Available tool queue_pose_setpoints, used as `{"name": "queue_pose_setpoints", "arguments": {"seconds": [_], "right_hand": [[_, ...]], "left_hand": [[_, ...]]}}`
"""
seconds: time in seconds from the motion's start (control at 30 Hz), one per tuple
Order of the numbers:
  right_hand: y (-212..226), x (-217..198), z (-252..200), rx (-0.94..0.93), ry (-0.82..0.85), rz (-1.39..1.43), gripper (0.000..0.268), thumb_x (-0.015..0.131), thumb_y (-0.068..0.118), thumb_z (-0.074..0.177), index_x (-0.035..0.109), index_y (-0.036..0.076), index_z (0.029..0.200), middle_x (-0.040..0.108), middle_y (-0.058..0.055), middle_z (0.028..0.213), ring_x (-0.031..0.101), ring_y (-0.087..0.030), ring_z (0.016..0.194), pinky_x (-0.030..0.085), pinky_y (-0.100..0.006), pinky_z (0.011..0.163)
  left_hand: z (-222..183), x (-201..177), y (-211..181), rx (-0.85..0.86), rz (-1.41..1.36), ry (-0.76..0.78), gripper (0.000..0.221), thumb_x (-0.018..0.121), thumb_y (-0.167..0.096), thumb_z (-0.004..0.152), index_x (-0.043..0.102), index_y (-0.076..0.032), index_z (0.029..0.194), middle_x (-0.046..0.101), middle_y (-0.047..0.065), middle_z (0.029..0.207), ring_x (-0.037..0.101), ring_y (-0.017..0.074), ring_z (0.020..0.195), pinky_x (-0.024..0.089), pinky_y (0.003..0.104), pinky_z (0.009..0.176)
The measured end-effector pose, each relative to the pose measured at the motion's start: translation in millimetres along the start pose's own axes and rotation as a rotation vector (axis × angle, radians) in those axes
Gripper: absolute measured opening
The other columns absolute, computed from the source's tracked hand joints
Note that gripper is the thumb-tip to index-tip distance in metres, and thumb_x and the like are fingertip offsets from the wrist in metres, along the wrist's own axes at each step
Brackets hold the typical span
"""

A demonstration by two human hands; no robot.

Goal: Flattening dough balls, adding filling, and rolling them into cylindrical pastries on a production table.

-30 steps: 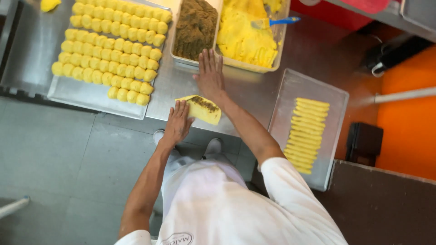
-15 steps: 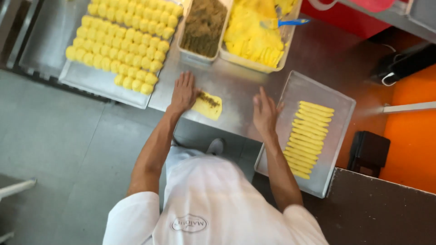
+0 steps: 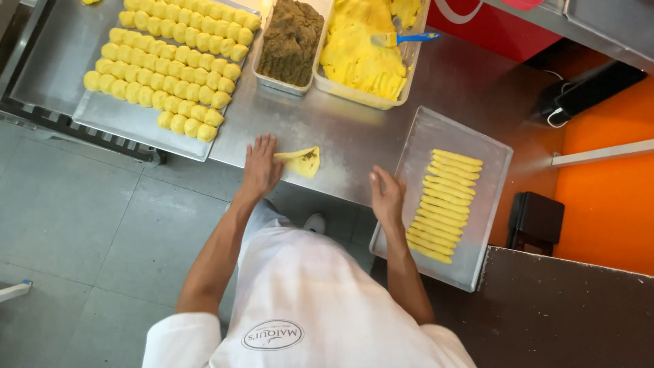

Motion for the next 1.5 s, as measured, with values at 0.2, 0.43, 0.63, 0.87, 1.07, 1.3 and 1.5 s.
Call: {"name": "queue_pose_setpoints", "arguments": {"seconds": [0.2, 0.43, 0.63, 0.87, 1.07, 1.3, 1.5], "right_hand": [[32, 12, -6, -0.086, 0.088, 0.042, 0.026, 0.049, 0.028, 0.087, 0.058, 0.014, 0.106, 0.061, -0.007, 0.096, 0.056, -0.022, 0.094, 0.026, -0.039, 0.093], [6, 89, -13, -0.156, 0.160, 0.014, 0.022, 0.055, 0.020, 0.081, 0.060, 0.008, 0.099, 0.062, -0.010, 0.088, 0.058, -0.025, 0.086, 0.042, -0.036, 0.077], [59, 162, 8, -0.541, 0.298, -0.202, 0.048, 0.055, 0.002, 0.067, 0.048, 0.003, 0.115, 0.045, -0.015, 0.121, 0.033, -0.036, 0.118, 0.014, -0.061, 0.092], [60, 150, -41, -0.426, 0.261, -0.477, 0.057, 0.057, 0.000, 0.061, 0.045, 0.003, 0.117, 0.042, -0.014, 0.124, 0.030, -0.038, 0.119, 0.017, -0.066, 0.088], [42, 144, -21, -0.305, 0.085, -0.374, 0.050, 0.052, -0.002, 0.068, 0.047, 0.007, 0.117, 0.045, -0.011, 0.120, 0.035, -0.036, 0.115, 0.023, -0.058, 0.089], [9, 152, -27, -0.419, 0.214, -0.344, 0.050, 0.055, -0.001, 0.062, 0.050, 0.007, 0.111, 0.048, -0.008, 0.117, 0.036, -0.031, 0.115, 0.021, -0.059, 0.091], [3, 129, 1, -0.768, 0.077, -0.062, 0.032, 0.057, 0.001, 0.063, 0.057, 0.016, 0.091, 0.049, 0.001, 0.083, 0.047, -0.021, 0.081, 0.034, -0.039, 0.068]], "left_hand": [[-33, -3, -29, -0.076, 0.074, 0.220, 0.068, 0.051, -0.034, 0.079, 0.025, 0.002, 0.129, 0.022, 0.022, 0.135, 0.016, 0.0366, 0.126, 0.018, 0.060, 0.095], [-67, -4, 2, -0.096, -0.283, 0.187, 0.050, 0.059, -0.032, 0.076, 0.045, -0.015, 0.120, 0.049, 0.005, 0.119, 0.041, 0.0205, 0.115, 0.026, 0.053, 0.094], [-15, 14, 15, 0.172, -0.030, 0.187, 0.062, 0.063, -0.033, 0.070, 0.041, -0.006, 0.122, 0.044, 0.014, 0.122, 0.039, 0.0315, 0.115, 0.036, 0.052, 0.088], [-64, -19, 14, 0.325, -0.145, 0.501, 0.059, 0.054, -0.021, 0.077, 0.028, -0.002, 0.127, 0.026, 0.016, 0.134, 0.013, 0.0361, 0.126, 0.015, 0.057, 0.097], [-24, -11, 18, 0.426, -0.239, 0.187, 0.049, 0.064, -0.021, 0.070, 0.048, -0.006, 0.115, 0.046, 0.014, 0.119, 0.036, 0.0379, 0.114, 0.027, 0.054, 0.092], [-45, 12, 7, 0.333, -0.166, 0.140, 0.052, 0.066, -0.020, 0.065, 0.050, -0.009, 0.113, 0.047, 0.012, 0.117, 0.039, 0.0365, 0.112, 0.027, 0.052, 0.092], [-30, 54, 5, 0.204, 0.012, -0.106, 0.032, 0.074, -0.016, 0.051, 0.059, -0.019, 0.079, 0.054, 0.002, 0.095, 0.050, 0.0274, 0.092, 0.042, 0.038, 0.072]]}}
Point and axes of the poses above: each hand's wrist, its own z-axis towards the middle knuckle, its own x-axis out of the palm, y = z × x, the point moved 4 cm from there along z, towards the middle knuckle
